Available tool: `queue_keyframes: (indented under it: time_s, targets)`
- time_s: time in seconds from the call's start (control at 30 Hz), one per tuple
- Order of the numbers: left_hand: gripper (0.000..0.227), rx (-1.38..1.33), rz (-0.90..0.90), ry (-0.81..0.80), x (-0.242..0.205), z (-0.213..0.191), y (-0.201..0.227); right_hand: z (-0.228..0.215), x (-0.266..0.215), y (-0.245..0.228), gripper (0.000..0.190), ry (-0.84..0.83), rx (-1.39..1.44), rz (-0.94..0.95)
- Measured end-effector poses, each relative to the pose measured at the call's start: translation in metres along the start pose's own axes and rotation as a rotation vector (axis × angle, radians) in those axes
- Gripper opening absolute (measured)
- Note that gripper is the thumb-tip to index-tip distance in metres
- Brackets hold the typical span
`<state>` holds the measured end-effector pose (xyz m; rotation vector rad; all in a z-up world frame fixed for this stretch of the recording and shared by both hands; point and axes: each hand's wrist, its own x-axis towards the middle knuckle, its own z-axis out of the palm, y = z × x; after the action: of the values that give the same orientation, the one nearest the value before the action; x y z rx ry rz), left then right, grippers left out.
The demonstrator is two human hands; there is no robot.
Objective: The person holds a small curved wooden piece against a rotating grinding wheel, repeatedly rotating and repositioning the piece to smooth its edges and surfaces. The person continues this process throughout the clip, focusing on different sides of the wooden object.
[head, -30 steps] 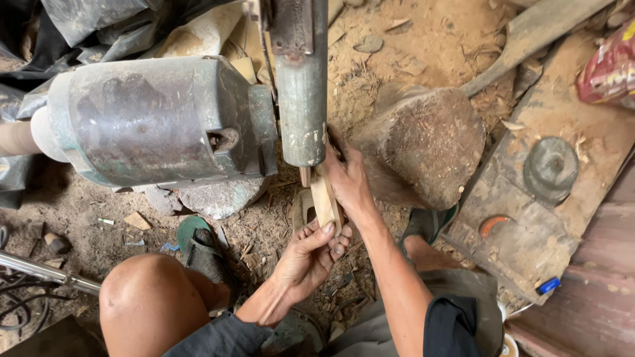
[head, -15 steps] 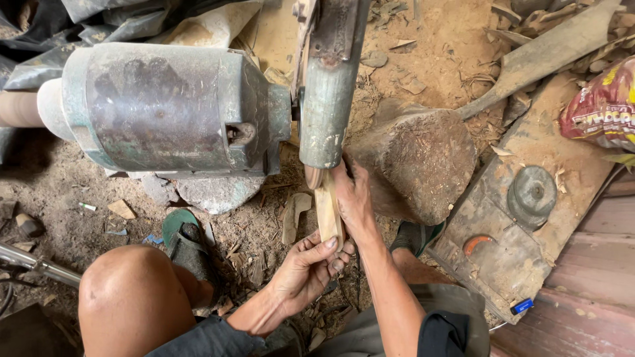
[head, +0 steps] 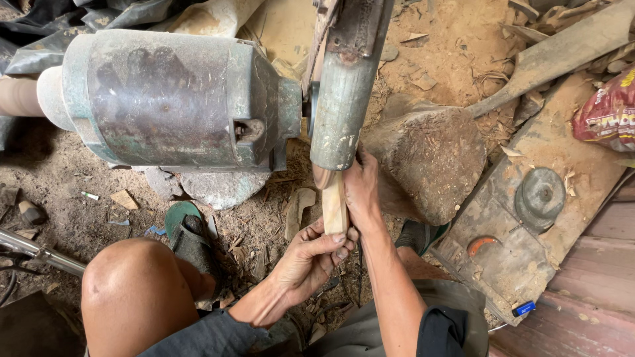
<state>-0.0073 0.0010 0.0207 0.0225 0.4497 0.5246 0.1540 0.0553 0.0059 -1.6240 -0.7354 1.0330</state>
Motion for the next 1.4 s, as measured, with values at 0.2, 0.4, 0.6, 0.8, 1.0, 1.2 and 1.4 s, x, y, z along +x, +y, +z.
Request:
queue_keyframes:
  time_s: [0.2,0.4,0.6,0.8,1.0,1.2,1.4]
  targets:
    - [0.047,-0.012,0.009,0.029,0.002,0.006,0.006,-0.001,0.01,0.005,0.035,0.017,0.024,-0.012]
    - [0.045,-0.037,0.035,0.028,0.008,0.007,0.01,0.001,0.021,0.007,0.023,0.051,0.013,-0.012]
    - [0.038,-0.048,0.063,0.016,0.017,0.004,0.013,0.003,0.032,0.003,0.021,0.024,0.014,-0.09]
    - [0.038,-0.104,0.074,0.039,0.026,0.003,0.016,0.004,0.045,0.007,0.023,-0.002,-0.038,-0.213]
    - [0.04,-0.09,0.108,0.036,0.031,0.008,0.021,0.002,0.059,0.009,0.035,0.004,0.024,-0.098]
    - [0.035,-0.089,0.105,0.068,0.034,0.014,0.026,0.003,0.068,0.004,0.039,0.018,0.051,-0.07]
    - [0.028,-0.12,0.121,0.03,0.037,0.016,0.028,0.003,0.076,0.003,0.037,0.045,0.062,-0.06]
